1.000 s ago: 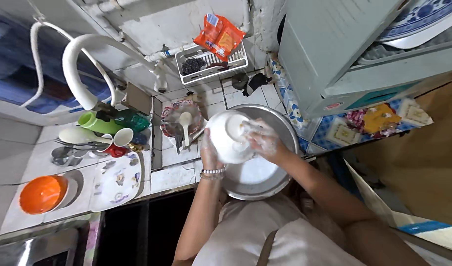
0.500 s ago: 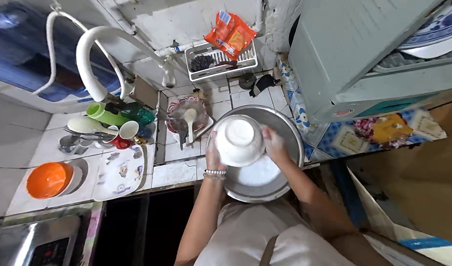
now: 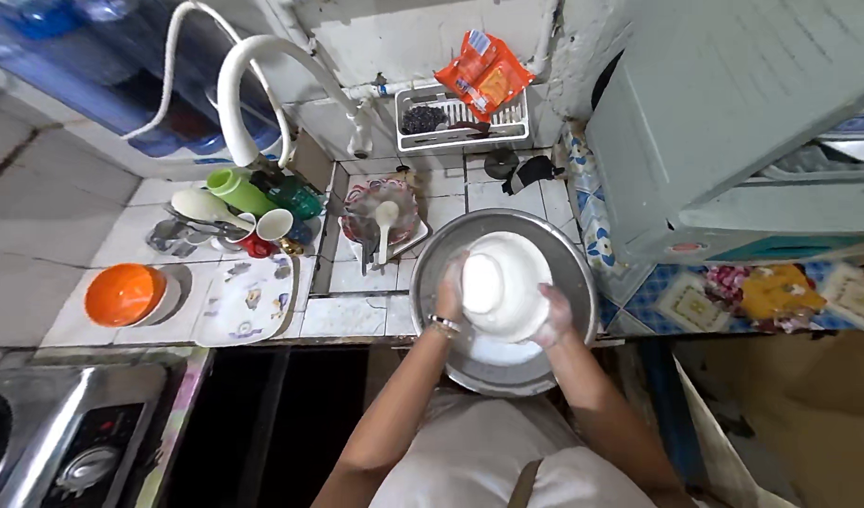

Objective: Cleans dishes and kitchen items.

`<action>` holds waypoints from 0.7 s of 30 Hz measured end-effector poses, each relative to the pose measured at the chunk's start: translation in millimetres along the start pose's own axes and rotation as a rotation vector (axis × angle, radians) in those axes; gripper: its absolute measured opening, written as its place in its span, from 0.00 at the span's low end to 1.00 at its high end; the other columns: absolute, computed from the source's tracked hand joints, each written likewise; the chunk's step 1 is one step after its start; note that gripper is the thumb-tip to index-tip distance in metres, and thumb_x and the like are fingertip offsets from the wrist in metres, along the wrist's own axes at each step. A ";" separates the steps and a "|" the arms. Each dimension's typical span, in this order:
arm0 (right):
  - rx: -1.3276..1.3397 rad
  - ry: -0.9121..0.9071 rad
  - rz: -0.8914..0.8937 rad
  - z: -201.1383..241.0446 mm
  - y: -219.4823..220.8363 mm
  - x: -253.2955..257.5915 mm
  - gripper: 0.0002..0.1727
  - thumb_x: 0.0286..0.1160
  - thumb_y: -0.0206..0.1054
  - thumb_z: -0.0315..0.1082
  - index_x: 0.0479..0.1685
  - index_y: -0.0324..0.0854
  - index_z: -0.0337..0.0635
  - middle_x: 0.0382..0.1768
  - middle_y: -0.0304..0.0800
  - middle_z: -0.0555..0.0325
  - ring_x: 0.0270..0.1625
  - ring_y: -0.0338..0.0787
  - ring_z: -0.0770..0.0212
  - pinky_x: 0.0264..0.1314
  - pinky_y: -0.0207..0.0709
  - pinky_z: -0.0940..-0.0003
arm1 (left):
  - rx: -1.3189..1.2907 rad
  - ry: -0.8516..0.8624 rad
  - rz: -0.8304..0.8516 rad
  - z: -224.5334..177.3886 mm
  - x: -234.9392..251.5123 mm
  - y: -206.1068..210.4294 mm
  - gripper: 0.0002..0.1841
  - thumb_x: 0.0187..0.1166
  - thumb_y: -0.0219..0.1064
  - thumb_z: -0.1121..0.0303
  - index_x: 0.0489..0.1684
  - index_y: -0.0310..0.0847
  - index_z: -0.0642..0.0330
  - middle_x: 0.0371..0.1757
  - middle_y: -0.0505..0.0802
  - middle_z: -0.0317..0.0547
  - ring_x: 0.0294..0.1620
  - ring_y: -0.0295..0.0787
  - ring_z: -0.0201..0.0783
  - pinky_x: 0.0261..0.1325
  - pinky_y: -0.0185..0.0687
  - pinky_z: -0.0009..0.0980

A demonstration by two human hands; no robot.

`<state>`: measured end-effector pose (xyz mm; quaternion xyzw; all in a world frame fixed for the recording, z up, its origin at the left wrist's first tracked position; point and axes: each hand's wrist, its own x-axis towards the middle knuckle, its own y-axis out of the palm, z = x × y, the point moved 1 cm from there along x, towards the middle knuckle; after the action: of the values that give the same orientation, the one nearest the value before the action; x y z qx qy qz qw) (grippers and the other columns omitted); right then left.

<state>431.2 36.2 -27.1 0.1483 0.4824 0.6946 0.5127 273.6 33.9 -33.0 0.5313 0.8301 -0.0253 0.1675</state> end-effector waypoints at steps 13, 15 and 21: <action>-1.167 -0.113 0.182 -15.4 50.6 -1.4 0.19 0.89 0.53 0.32 0.57 0.80 0.20 0.49 0.90 0.53 0.51 0.83 0.84 0.60 0.76 0.84 | -0.757 -0.136 -0.062 -9.6 11.5 -20.4 0.38 0.87 0.27 0.32 0.69 0.73 0.48 0.49 0.92 0.45 0.49 0.91 0.41 0.47 0.90 0.44; -1.049 -0.215 0.050 -31.7 49.3 6.7 0.14 0.84 0.56 0.30 0.47 0.80 0.25 0.35 0.86 0.67 0.37 0.81 0.87 0.46 0.76 0.86 | -0.728 -0.020 -0.063 -9.4 14.6 -33.0 0.35 0.87 0.34 0.33 0.69 0.70 0.53 0.48 0.92 0.43 0.48 0.92 0.37 0.47 0.91 0.39; -0.342 -0.346 -0.445 -71.2 85.3 54.8 0.33 0.96 0.33 0.54 0.79 0.66 0.38 0.63 0.84 0.50 0.63 0.87 0.62 0.65 0.85 0.59 | -0.276 0.150 0.057 -45.5 16.6 -95.8 0.34 0.47 0.79 0.70 0.57 0.71 0.70 0.37 0.93 0.38 0.37 0.92 0.26 0.45 0.91 0.27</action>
<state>309.1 45.5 -7.8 0.0670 0.2849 0.6011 0.7437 170.6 16.8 -8.2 0.5270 0.8204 0.1337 0.1771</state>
